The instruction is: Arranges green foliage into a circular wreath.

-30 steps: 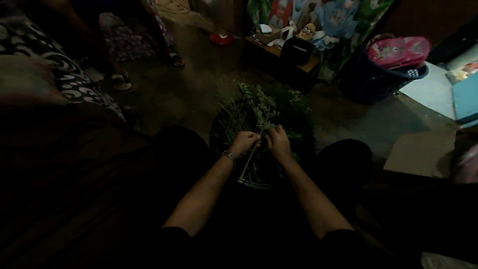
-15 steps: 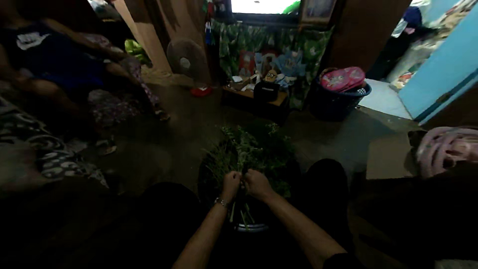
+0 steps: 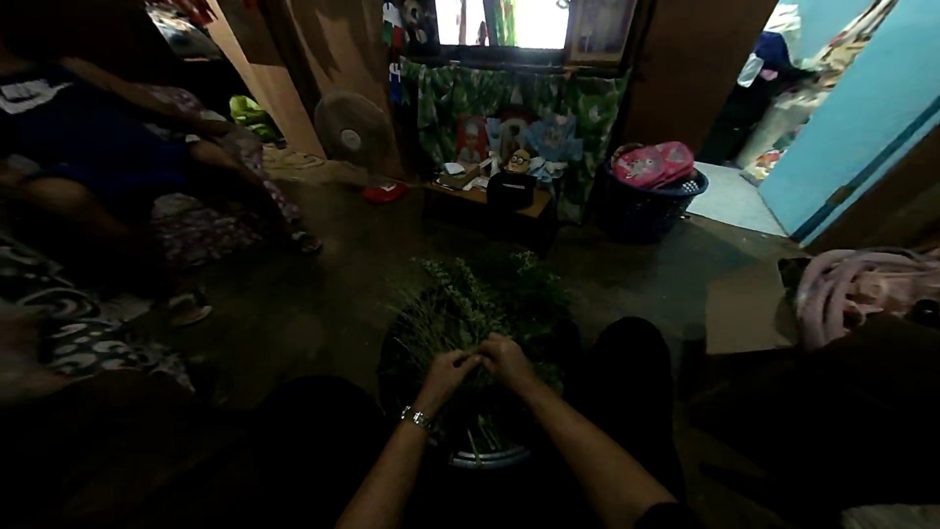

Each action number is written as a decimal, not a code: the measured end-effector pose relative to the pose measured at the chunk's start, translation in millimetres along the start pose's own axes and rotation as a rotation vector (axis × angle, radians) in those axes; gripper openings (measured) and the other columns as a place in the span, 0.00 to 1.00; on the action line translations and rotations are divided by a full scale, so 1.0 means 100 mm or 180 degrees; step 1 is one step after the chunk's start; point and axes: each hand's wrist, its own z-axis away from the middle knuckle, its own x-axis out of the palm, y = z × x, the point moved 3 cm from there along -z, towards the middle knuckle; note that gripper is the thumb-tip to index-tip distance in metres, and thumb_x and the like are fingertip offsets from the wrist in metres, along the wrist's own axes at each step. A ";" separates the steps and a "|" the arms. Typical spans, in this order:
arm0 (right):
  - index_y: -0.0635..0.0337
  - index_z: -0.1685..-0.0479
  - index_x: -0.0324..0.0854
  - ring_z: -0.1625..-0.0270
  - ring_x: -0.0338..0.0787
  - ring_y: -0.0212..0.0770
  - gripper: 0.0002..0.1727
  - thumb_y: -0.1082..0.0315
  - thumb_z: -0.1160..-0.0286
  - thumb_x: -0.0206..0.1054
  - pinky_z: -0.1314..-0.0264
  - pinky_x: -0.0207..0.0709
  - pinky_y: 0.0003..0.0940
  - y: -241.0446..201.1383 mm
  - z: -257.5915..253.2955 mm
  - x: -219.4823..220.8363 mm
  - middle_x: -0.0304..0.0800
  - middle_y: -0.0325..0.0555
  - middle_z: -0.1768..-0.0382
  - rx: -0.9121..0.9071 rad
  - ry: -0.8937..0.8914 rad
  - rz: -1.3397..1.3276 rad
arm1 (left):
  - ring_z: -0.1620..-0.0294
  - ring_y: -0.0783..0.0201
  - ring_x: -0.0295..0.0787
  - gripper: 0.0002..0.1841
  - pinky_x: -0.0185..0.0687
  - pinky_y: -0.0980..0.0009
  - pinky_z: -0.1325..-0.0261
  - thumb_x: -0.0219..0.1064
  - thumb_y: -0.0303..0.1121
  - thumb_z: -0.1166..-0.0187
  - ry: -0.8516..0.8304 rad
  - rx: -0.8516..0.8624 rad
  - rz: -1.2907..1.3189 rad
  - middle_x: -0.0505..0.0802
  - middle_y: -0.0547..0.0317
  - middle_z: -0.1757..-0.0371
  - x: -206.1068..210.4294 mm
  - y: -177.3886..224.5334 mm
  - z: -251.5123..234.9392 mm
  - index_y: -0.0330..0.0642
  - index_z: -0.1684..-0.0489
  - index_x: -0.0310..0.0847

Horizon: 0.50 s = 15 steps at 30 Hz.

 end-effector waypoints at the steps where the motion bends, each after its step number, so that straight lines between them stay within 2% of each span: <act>1: 0.68 0.43 0.89 0.37 0.89 0.57 0.13 0.72 0.17 0.63 0.28 0.79 0.49 -0.01 0.00 0.01 0.89 0.63 0.42 -0.0074 0.0071 -0.0049 | 0.57 0.67 0.88 0.16 0.84 0.67 0.45 0.65 0.38 0.13 0.0011 -0.0030 0.0044 0.92 0.50 0.55 -0.01 0.00 0.01 0.31 0.46 0.87; 3: 0.70 0.46 0.89 0.40 0.91 0.56 0.13 0.72 0.18 0.64 0.30 0.80 0.47 0.00 0.00 0.02 0.90 0.63 0.45 -0.0247 0.0207 -0.0167 | 0.63 0.73 0.86 0.13 0.83 0.74 0.52 0.64 0.36 0.12 0.0074 -0.0093 0.0197 0.91 0.57 0.61 -0.02 0.02 0.02 0.32 0.50 0.87; 5: 0.71 0.47 0.89 0.43 0.92 0.54 0.12 0.71 0.18 0.65 0.31 0.81 0.46 0.03 0.00 0.02 0.91 0.63 0.47 -0.0420 0.0213 -0.0338 | 0.65 0.75 0.85 0.13 0.82 0.75 0.54 0.61 0.34 0.11 0.0146 -0.0130 0.0331 0.90 0.59 0.63 -0.03 0.02 0.02 0.32 0.51 0.87; 8: 0.71 0.38 0.86 0.39 0.90 0.52 0.16 0.71 0.15 0.62 0.28 0.79 0.43 0.04 -0.01 -0.03 0.89 0.63 0.41 -0.0320 -0.0012 -0.0644 | 0.65 0.73 0.85 0.12 0.83 0.74 0.54 0.61 0.33 0.11 0.0279 -0.0066 0.0411 0.90 0.58 0.63 -0.05 0.00 0.00 0.31 0.51 0.86; 11: 0.69 0.19 0.71 0.26 0.82 0.53 0.27 0.64 0.12 0.62 0.19 0.72 0.44 0.09 -0.03 -0.02 0.81 0.64 0.28 -0.0063 -0.0190 -0.0986 | 0.64 0.73 0.84 0.12 0.81 0.74 0.52 0.60 0.32 0.11 0.0229 0.0153 0.0282 0.90 0.57 0.62 -0.09 0.01 0.01 0.31 0.51 0.86; 13: 0.70 0.18 0.70 0.20 0.78 0.53 0.30 0.61 0.15 0.66 0.15 0.68 0.45 0.12 -0.03 -0.03 0.78 0.64 0.24 -0.0096 -0.0385 -0.1080 | 0.63 0.71 0.84 0.12 0.81 0.72 0.52 0.60 0.32 0.10 0.0181 0.0241 0.0126 0.90 0.55 0.61 -0.10 0.04 0.02 0.30 0.51 0.86; 15: 0.71 0.22 0.72 0.25 0.82 0.50 0.30 0.64 0.20 0.71 0.19 0.71 0.43 0.13 -0.03 -0.02 0.81 0.64 0.28 -0.0193 -0.0589 -0.1186 | 0.64 0.69 0.82 0.12 0.80 0.70 0.53 0.60 0.32 0.11 0.0177 0.0271 -0.0031 0.88 0.53 0.62 -0.11 0.04 0.02 0.29 0.53 0.85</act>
